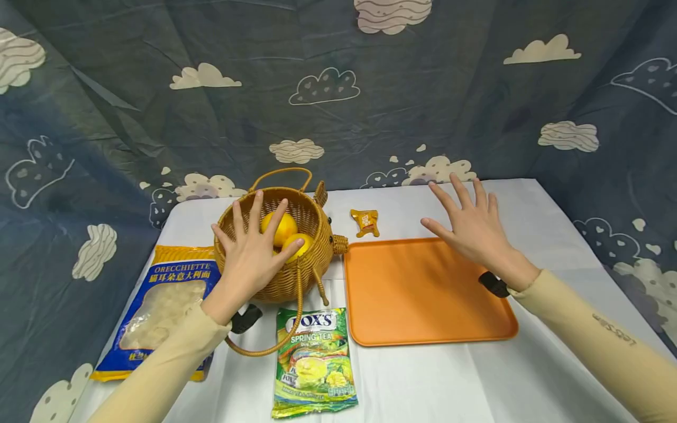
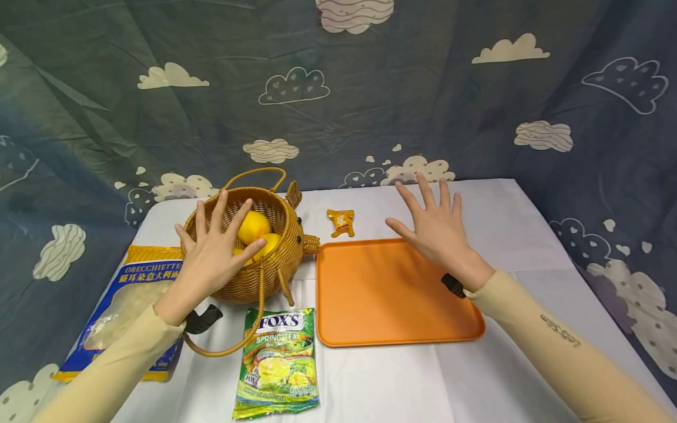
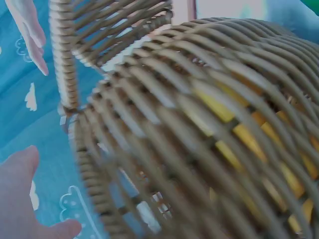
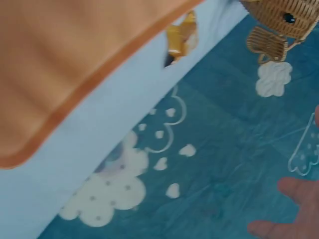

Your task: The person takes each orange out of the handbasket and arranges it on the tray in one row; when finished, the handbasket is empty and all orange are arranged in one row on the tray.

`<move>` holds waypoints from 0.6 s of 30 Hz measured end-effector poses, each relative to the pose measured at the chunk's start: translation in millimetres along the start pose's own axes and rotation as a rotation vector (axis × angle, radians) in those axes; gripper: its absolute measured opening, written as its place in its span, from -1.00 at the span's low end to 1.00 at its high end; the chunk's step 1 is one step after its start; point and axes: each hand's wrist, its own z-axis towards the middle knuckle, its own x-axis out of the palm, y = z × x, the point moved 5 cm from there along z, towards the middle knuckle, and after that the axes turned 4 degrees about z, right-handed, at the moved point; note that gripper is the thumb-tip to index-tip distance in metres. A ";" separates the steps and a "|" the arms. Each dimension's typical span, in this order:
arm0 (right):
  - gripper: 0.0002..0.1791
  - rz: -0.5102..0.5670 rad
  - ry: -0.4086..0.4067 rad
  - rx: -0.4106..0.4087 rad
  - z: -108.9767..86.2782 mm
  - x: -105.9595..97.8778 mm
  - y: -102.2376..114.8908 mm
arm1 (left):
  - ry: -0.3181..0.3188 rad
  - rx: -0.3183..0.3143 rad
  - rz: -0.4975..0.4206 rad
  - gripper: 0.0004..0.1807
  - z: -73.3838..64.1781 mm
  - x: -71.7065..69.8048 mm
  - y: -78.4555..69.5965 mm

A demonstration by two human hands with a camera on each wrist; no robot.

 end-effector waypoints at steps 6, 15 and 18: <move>-0.19 0.137 0.011 -0.144 19.5 -7.5 35.5 | -0.041 0.015 -0.063 -0.17 -9.7 -21.7 4.0; -0.30 0.590 0.198 -0.438 54.0 1.8 125.6 | -0.101 0.023 -0.458 -0.34 -18.0 -47.1 53.2; -0.34 0.709 0.311 -0.501 64.9 11.9 155.4 | -0.049 -0.011 -0.591 -0.37 -16.7 -38.9 79.8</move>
